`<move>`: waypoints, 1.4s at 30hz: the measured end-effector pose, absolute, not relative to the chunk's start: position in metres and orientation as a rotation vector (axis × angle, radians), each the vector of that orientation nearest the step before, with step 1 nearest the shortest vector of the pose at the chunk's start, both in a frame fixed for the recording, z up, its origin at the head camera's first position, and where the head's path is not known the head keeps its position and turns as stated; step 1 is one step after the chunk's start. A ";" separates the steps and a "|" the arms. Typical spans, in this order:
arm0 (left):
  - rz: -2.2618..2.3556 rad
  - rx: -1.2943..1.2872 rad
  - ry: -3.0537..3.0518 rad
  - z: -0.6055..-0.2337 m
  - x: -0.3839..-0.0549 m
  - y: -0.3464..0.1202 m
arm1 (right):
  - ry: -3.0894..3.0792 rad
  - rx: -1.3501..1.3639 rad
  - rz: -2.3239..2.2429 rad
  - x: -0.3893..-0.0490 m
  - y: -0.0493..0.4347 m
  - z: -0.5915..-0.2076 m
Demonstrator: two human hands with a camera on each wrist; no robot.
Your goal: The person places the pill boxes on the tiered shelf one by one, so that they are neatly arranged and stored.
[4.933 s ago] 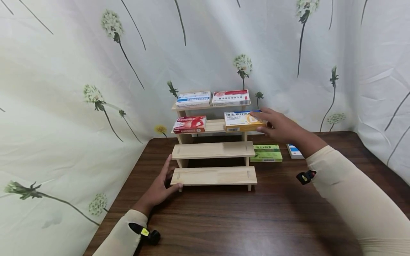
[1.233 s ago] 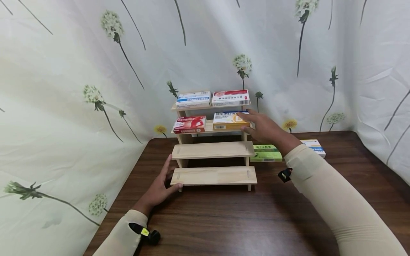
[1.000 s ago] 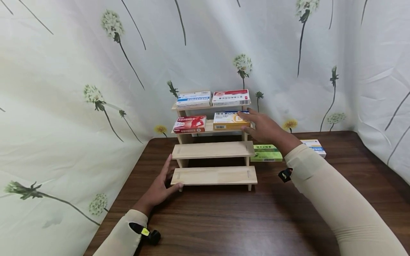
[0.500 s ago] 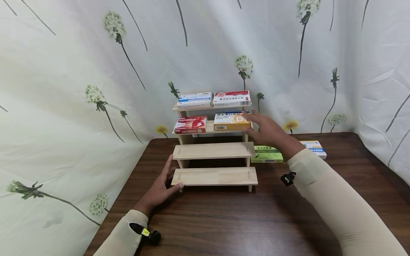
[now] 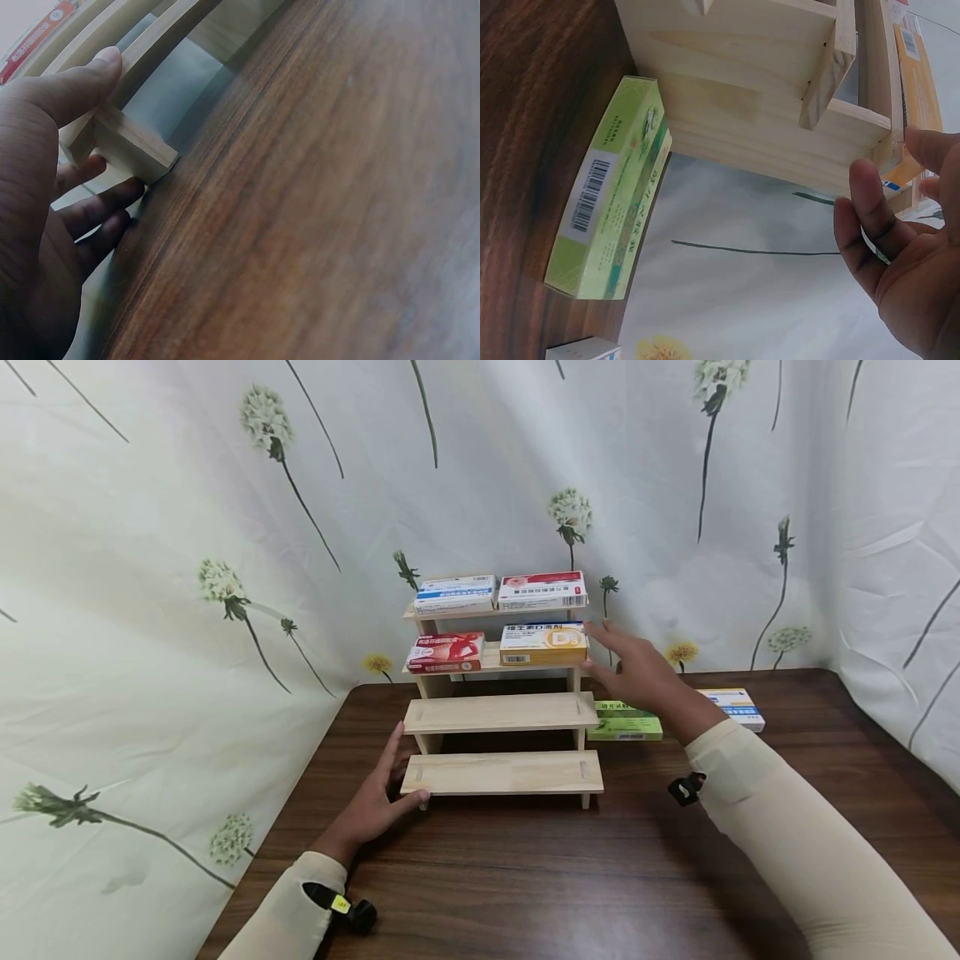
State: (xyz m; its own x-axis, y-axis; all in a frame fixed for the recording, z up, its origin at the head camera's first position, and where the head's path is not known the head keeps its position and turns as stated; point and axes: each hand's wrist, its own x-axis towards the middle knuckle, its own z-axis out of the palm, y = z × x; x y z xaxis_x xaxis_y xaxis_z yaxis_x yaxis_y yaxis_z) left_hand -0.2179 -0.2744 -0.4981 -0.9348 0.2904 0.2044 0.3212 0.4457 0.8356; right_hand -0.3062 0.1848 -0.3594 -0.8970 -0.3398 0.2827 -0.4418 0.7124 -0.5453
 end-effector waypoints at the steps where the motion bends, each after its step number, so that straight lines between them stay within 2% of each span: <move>1: -1.542 -0.558 -2.643 -0.498 -0.218 -0.275 | -2.751 0.631 0.943 -0.306 0.186 -0.360; 25: -1.517 -0.561 -2.650 -0.497 -0.217 -0.275 | -2.810 0.573 1.015 -0.306 0.215 -0.384; 42: -1.493 -0.579 -2.645 -0.497 -0.217 -0.275 | -2.910 0.436 1.046 -0.310 0.237 -0.402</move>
